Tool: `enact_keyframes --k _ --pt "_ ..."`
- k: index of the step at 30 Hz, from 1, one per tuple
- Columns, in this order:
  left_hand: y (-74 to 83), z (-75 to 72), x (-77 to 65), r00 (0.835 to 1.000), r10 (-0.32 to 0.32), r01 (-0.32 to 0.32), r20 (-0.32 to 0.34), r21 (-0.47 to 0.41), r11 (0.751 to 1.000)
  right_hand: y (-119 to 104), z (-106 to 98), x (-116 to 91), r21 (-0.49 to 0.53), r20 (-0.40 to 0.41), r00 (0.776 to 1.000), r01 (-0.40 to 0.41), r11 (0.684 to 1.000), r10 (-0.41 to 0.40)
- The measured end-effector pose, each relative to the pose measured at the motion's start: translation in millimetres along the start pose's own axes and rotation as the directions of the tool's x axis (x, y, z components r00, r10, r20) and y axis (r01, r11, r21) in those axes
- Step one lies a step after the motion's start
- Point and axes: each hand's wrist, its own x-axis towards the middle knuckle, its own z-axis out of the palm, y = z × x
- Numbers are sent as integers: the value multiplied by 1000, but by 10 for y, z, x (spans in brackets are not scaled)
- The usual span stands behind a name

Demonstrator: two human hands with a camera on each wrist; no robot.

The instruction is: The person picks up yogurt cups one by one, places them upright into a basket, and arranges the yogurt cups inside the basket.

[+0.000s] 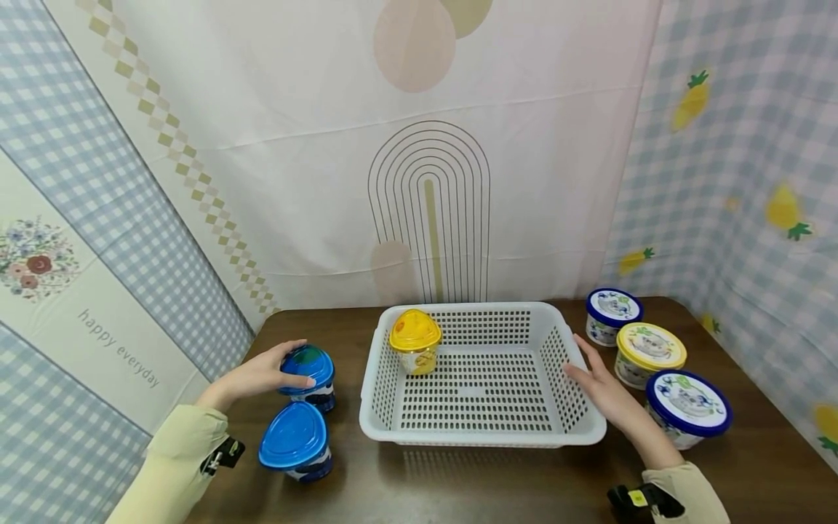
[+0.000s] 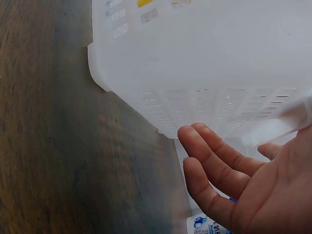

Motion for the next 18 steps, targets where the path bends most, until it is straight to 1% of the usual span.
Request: enact_keyframes --k 10,18 --pt "-49 6 26 1000 -1 2 15 -40 999 15 9 16 -5 -3 1000 -13 1000 13" --pt "-62 15 67 1000 8 -8 8 -38 999 15 -4 3 -27 -12 1000 -16 999 16"
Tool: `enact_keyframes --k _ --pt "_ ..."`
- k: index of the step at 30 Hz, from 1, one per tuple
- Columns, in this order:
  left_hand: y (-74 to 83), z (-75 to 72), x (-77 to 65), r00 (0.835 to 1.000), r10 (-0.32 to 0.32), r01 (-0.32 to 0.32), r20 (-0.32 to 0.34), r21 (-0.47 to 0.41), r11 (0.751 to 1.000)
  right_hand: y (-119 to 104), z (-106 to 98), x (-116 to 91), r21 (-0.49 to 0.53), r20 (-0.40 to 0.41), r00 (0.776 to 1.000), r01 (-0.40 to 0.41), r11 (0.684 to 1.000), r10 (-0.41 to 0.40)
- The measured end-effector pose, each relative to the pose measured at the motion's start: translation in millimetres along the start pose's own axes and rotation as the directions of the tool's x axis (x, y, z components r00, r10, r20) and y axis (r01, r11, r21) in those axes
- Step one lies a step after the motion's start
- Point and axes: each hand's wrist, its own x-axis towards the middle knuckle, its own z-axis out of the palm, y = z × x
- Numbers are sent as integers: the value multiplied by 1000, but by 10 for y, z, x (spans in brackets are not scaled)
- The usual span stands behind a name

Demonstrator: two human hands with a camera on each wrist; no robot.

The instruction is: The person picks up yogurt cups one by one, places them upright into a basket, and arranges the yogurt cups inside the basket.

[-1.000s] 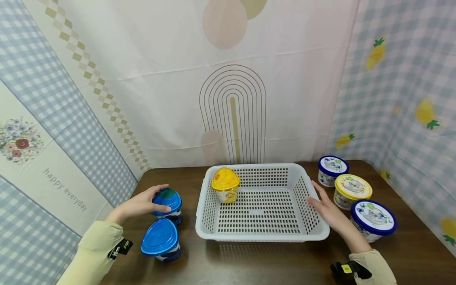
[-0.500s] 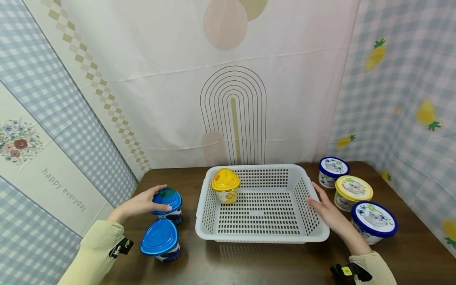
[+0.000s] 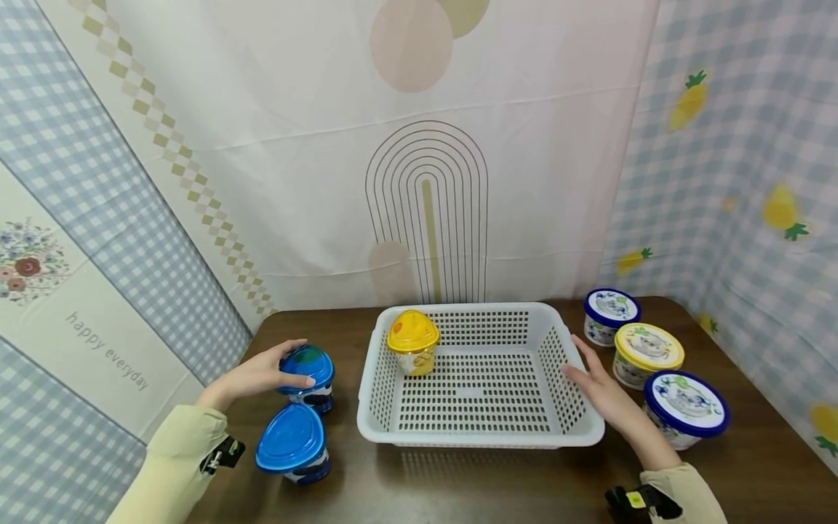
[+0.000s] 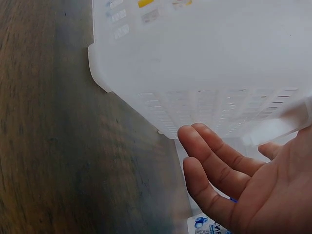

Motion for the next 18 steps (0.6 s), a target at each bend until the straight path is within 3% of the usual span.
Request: enact_keyframes --k 10,18 --pt "-9 13 -32 1000 10 -10 -10 -9 1000 10 14 16 15 21 1000 2 1000 -2" --pt "112 -149 -3 999 28 -29 -17 -35 999 5 15 7 33 33 999 26 999 -27"
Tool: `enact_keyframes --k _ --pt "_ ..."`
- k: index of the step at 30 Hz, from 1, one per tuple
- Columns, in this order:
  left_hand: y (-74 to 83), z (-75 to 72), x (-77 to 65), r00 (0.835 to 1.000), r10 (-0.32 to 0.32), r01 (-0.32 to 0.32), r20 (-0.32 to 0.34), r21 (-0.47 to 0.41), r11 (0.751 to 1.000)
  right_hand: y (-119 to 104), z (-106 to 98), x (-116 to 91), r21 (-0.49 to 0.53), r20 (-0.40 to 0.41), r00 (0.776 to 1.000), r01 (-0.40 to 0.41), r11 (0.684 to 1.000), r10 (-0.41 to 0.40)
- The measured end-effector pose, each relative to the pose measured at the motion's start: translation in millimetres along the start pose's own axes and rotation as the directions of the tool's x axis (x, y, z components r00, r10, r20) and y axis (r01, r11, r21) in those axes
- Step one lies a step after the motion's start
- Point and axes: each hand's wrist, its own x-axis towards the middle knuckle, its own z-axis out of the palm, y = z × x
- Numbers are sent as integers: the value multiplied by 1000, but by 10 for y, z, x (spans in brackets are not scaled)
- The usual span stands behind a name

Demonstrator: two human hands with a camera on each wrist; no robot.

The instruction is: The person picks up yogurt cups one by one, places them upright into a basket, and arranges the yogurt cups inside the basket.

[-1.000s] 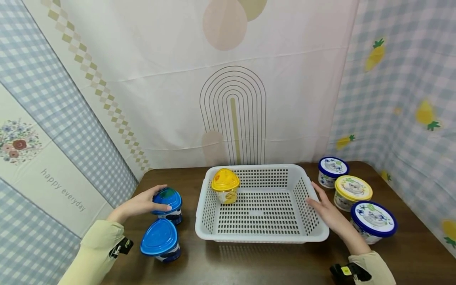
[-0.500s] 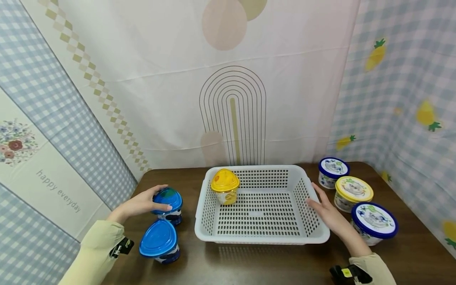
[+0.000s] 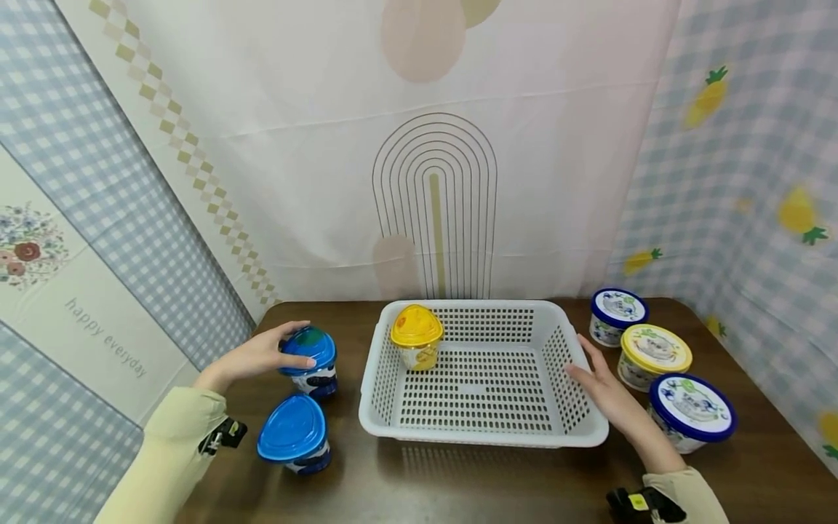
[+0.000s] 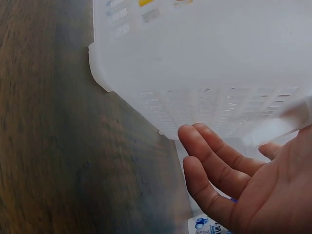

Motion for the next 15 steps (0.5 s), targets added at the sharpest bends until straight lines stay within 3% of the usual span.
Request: enact_keyframes --k 8,15 --pt "232 -218 42 999 17 -16 -35 38 999 20 18 -5 32 -1 1000 -12 999 12" --pt "498 -294 123 995 43 -37 -89 69 997 18 4 -8 31 -3 1000 -10 999 10"
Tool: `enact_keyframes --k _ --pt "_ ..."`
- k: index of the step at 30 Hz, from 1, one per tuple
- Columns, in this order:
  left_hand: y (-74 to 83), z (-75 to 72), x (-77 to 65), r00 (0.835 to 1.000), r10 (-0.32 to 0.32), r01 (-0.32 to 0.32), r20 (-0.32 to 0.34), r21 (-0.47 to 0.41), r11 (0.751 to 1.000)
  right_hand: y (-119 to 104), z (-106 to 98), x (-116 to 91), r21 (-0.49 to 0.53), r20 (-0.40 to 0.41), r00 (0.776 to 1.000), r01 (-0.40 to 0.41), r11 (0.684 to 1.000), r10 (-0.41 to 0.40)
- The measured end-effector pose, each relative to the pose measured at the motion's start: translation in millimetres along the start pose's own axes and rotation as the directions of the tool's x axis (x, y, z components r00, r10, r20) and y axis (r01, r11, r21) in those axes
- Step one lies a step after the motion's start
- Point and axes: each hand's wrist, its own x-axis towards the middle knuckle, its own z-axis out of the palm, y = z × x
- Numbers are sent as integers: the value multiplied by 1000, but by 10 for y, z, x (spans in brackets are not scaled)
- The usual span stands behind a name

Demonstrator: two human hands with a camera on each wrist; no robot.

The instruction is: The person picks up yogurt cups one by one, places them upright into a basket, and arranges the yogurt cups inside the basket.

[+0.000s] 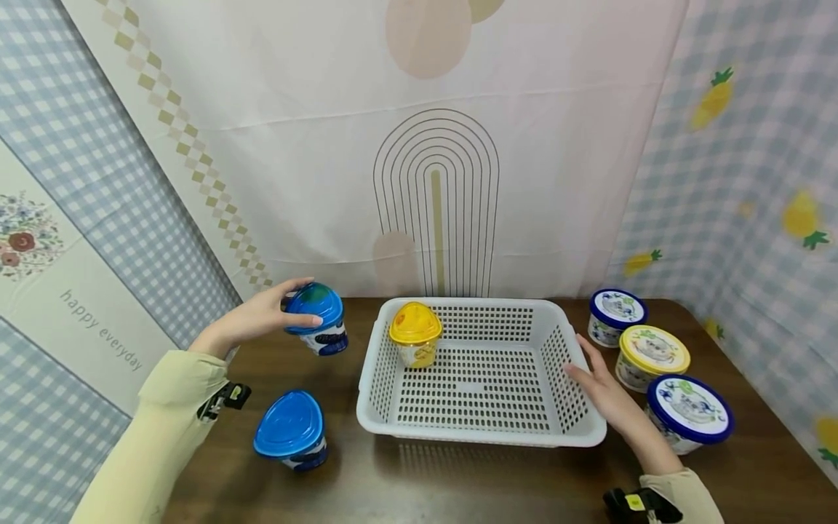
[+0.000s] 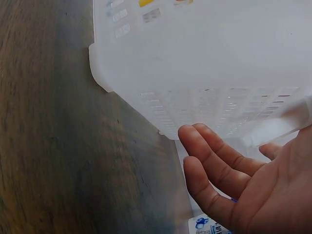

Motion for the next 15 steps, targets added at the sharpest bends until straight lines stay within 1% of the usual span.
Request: enact_keyframes --k 5,15 --pt "181 -21 30 1000 2 -1 -29 18 1000 0 4 18 -2 5 1000 -1 1000 1" --pt "513 -70 101 997 47 -46 -61 17 999 -2 -22 19 -17 0 1000 -12 1000 12"
